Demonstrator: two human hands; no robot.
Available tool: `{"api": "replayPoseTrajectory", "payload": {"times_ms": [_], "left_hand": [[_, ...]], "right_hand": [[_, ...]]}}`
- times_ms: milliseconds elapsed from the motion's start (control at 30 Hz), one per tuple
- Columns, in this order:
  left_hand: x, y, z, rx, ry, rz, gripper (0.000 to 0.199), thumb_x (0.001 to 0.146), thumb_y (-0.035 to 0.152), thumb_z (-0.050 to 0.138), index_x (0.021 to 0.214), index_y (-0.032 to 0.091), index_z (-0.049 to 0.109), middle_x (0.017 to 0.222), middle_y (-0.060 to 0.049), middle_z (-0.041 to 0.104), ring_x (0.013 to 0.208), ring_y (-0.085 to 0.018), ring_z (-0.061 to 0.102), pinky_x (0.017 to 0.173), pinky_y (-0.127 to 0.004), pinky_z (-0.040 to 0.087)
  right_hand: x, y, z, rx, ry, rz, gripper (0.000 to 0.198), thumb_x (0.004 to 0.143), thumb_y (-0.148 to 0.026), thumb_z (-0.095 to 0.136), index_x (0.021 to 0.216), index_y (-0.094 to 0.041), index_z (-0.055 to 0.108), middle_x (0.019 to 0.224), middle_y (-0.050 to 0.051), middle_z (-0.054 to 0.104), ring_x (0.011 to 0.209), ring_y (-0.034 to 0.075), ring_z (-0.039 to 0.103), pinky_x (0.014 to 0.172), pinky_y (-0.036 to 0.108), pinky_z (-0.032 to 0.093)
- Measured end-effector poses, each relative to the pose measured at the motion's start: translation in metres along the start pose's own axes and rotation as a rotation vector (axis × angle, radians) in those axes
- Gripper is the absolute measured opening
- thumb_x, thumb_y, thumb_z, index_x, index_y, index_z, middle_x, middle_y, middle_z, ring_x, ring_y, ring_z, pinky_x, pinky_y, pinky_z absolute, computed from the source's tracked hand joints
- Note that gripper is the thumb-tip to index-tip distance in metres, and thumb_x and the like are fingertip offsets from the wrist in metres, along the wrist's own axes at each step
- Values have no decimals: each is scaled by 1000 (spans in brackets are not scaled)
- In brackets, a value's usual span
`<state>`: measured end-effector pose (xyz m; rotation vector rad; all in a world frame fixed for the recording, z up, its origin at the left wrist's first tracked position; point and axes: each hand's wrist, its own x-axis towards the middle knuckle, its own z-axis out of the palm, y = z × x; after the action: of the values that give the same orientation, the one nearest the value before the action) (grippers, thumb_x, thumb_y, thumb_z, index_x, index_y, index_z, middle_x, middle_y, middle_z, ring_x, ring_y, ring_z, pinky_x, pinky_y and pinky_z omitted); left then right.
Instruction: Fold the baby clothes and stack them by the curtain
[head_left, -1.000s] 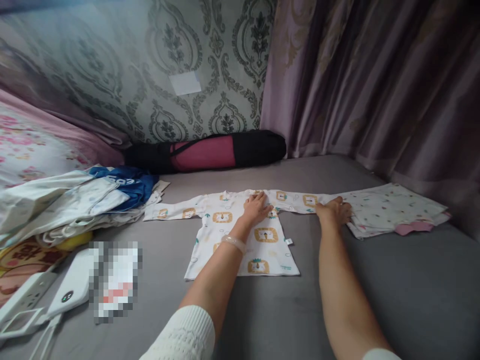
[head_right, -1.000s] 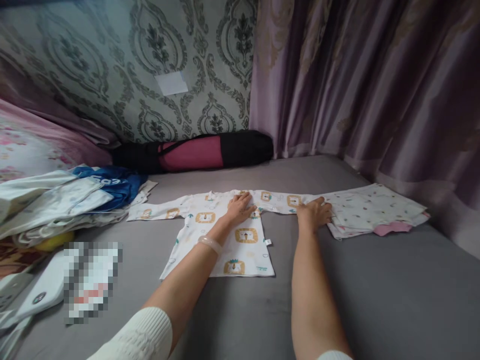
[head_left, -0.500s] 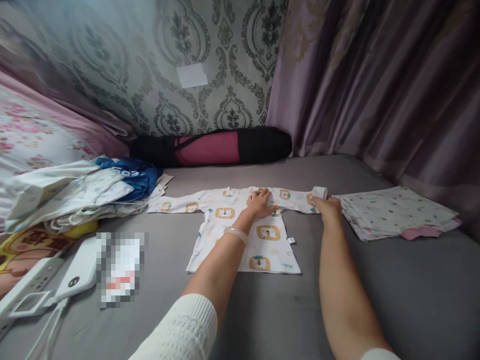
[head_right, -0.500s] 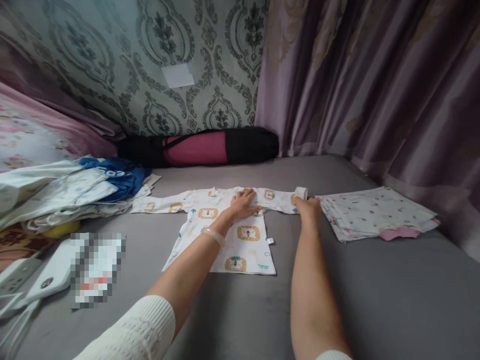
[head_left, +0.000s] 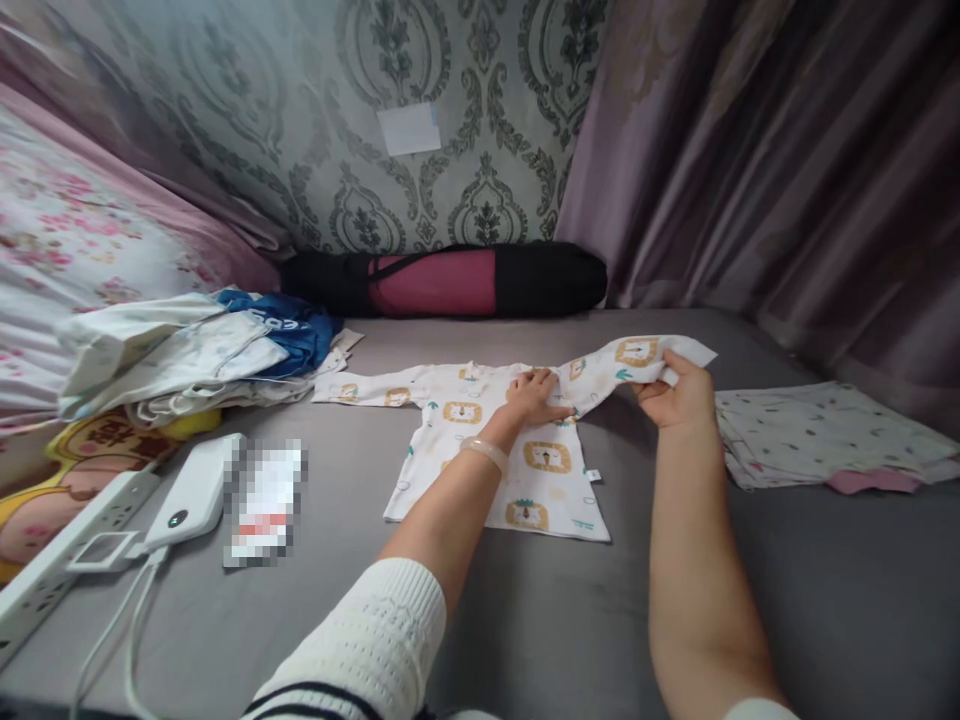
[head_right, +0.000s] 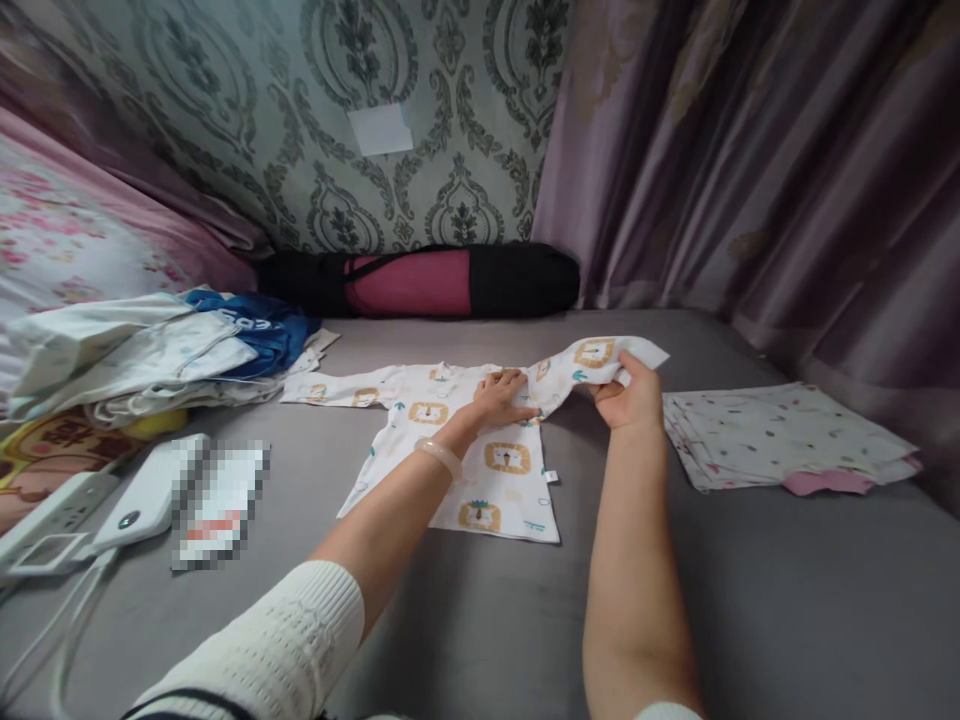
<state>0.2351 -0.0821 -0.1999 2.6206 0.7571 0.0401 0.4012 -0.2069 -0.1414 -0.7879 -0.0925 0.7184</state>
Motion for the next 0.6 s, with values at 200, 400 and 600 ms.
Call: {"api": "replayPoseTrajectory", "payload": {"times_ms": [200,400,600], "left_hand": [[9,-3,0,53,-13,8,83,74,74,50,142,30,33,156,-4,25,138,-36,22,110,-51,25],[22,5,-6,105,-34,-46,81,65,64,66,136,30,46,142,-9,43,128,-38,34,105,-51,31],[6,4,-12,-49,39,35,70,67,48,72,133,31,53,136,-8,51,126,-37,40,106,-50,33]], "right_hand": [[-23,19,44,22,9,132,23,89,-12,42,100,-15,62,77,4,70,71,17,69,55,30,58],[-33,56,65,-21,-13,238,19,85,-15,46,98,-14,61,76,5,70,71,18,69,59,31,60],[-32,70,62,-56,-10,273,15,85,-18,49,96,-14,59,79,6,70,73,18,69,62,30,60]]}}
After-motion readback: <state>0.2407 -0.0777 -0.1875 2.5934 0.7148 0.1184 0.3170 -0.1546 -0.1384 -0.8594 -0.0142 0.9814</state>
